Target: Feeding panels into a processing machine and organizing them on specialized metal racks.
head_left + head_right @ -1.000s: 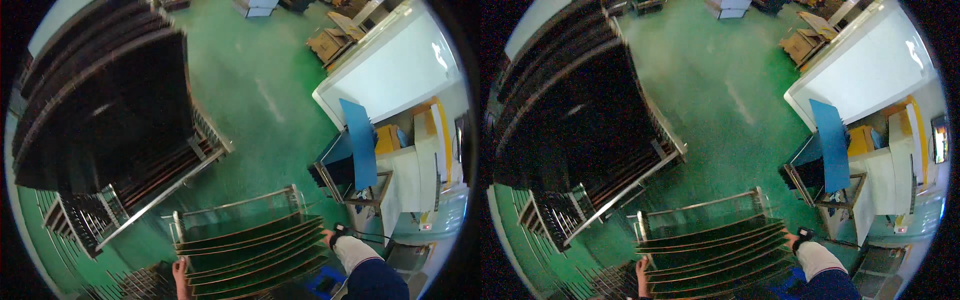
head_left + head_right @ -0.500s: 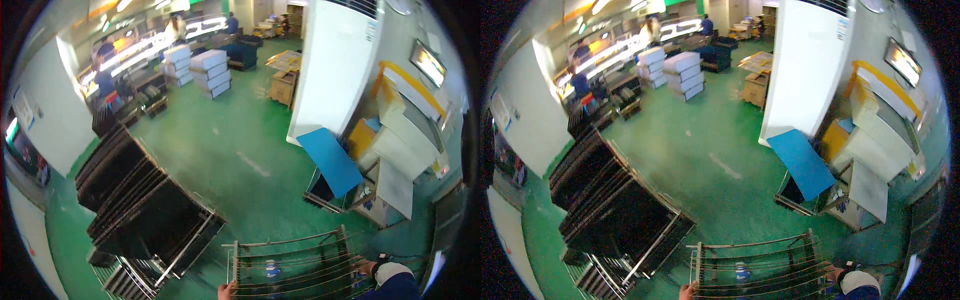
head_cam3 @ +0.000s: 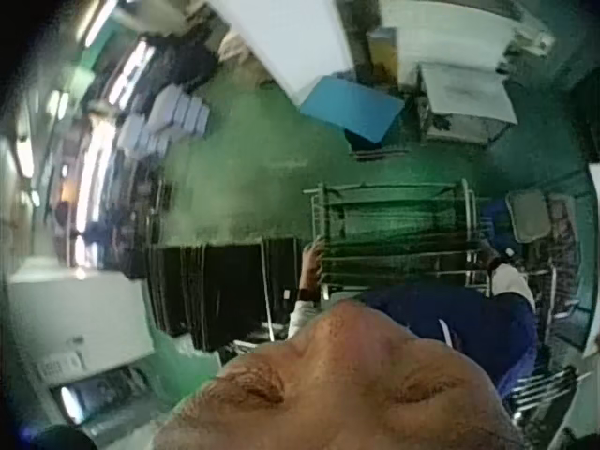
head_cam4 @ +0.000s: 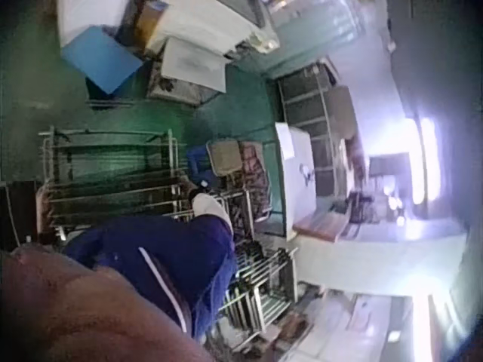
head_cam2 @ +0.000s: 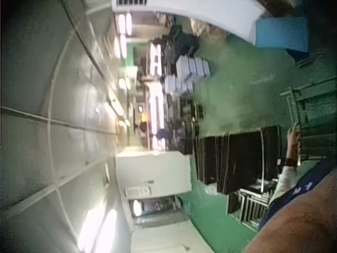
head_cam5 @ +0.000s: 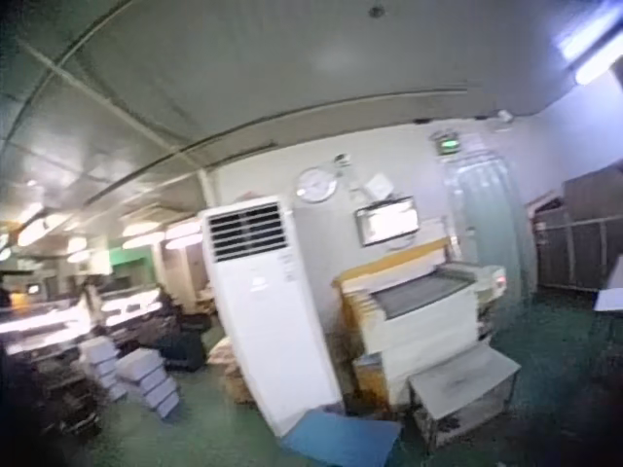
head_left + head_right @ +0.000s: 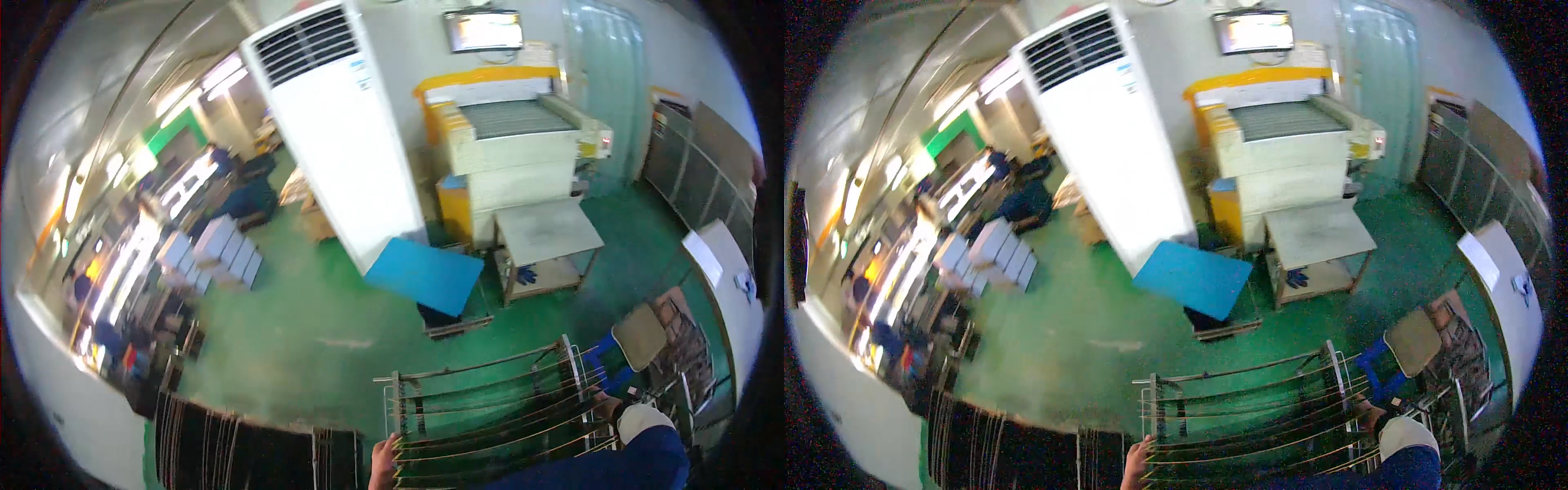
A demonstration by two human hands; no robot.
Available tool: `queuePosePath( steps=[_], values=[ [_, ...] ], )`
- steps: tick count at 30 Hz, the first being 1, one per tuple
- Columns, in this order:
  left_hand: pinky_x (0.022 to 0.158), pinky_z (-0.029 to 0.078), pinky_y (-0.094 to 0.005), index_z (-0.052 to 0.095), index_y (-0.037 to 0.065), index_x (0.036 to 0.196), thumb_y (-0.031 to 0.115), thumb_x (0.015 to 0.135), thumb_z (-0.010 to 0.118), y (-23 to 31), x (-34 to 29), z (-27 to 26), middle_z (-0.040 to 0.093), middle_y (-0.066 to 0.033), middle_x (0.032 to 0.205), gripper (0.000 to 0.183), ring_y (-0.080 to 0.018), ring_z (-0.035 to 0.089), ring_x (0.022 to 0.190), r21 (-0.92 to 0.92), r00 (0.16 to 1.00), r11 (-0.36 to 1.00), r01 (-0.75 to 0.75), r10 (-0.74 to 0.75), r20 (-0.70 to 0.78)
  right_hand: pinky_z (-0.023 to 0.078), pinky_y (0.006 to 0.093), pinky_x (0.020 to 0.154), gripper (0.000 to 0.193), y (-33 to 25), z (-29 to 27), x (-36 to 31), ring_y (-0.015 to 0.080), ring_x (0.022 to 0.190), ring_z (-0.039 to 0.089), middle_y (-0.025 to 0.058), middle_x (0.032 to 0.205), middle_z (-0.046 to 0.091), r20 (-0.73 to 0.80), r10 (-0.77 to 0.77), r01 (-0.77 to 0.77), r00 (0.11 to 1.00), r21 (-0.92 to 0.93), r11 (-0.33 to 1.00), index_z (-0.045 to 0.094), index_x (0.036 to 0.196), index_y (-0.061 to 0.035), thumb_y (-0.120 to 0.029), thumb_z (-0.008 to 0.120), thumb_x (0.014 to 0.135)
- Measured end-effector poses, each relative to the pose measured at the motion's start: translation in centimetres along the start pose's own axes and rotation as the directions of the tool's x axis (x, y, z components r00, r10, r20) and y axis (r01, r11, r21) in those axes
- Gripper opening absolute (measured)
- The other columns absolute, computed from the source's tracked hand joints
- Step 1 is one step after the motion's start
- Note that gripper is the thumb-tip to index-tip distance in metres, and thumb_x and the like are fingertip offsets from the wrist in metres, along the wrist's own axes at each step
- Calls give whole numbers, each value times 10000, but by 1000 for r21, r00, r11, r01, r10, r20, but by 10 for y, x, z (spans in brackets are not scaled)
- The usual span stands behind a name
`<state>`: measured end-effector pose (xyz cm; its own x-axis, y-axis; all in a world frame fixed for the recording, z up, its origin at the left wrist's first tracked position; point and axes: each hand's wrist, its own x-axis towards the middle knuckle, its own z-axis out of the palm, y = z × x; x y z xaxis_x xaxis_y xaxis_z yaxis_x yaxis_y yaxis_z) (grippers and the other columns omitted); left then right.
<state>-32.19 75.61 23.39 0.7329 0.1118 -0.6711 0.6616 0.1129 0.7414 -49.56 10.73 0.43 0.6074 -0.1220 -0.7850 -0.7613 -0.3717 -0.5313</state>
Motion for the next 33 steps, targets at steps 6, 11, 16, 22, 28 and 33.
queuePosePath(
  steps=[6, 11, 16, 22, 28, 33],
  values=[
    [557, 438, -253, 605, -37, 920, 291, 870, 556, 15, 95, 67, 605, -47, 772, 335, -112, 560, 650, 92, 870, 901, -423, 376, 320, 419, 353, 900, 297, 33, -10, -18, 229, 1004, 530, 66, 1143, 551, -92, 34, -6, 995, 285, 958, 504, 1157, -102, -254, 383, 933],
    [627, 456, -260, 568, -61, 957, 272, 869, 567, 96, 74, 167, 597, -76, 843, 344, -139, 569, 732, 68, 826, 878, -473, 416, 380, 426, 353, 889, 295, 26, -41, -21, 233, 991, 535, 69, 1132, 556, -139, 44, 23, 989, 446, 895, 508, 1149, -99, -256, 383, 933],
    [690, 467, -287, 549, -74, 1000, 252, 882, 547, 106, 160, 222, 606, -78, 859, 347, -168, 576, 753, 140, 766, 806, -576, 472, 437, 433, 353, 878, 293, 16, -60, -12, 236, 978, 540, 71, 1121, 560, -197, 62, 64, 978, 573, 817, 513, 1140, -95, -257, 384, 933],
    [808, 427, -311, 555, 58, 1098, 215, 877, 543, 179, 216, 327, 510, -122, 1060, 271, -217, 506, 972, 139, 818, 979, -152, 45, 574, 441, 353, 865, 291, -9, -83, -3, 241, 963, 546, 74, 1108, 566, -352, 77, 218, 933, 721, 657, 518, 1130, -91, -259, 384, 933],
    [815, 412, -345, 552, 90, 1129, 197, 862, 509, 253, 272, 415, 570, -76, 1017, 290, -171, 476, 1017, 200, 728, 976, -84, -76, 681, 447, 356, 854, 305, -118, -107, 12, 254, 963, 543, 84, 1099, 564, -612, -232, 596, 756, 790, -145, 534, 1104, -84, -290, 394, 927],
    [810, 413, -382, 598, 73, 1051, 225, 817, 549, 275, 365, 484, 586, -103, 1091, 283, -239, 510, 1008, -45, 155, 447, -893, 400, 903, 413, 356, 899, 240, -77, -135, 69, 248, 990, 528, 103, 1083, 576, -672, 223, 521, 706, 706, 480, 543, 1047, -44, -161, 491, 845]
  ],
)
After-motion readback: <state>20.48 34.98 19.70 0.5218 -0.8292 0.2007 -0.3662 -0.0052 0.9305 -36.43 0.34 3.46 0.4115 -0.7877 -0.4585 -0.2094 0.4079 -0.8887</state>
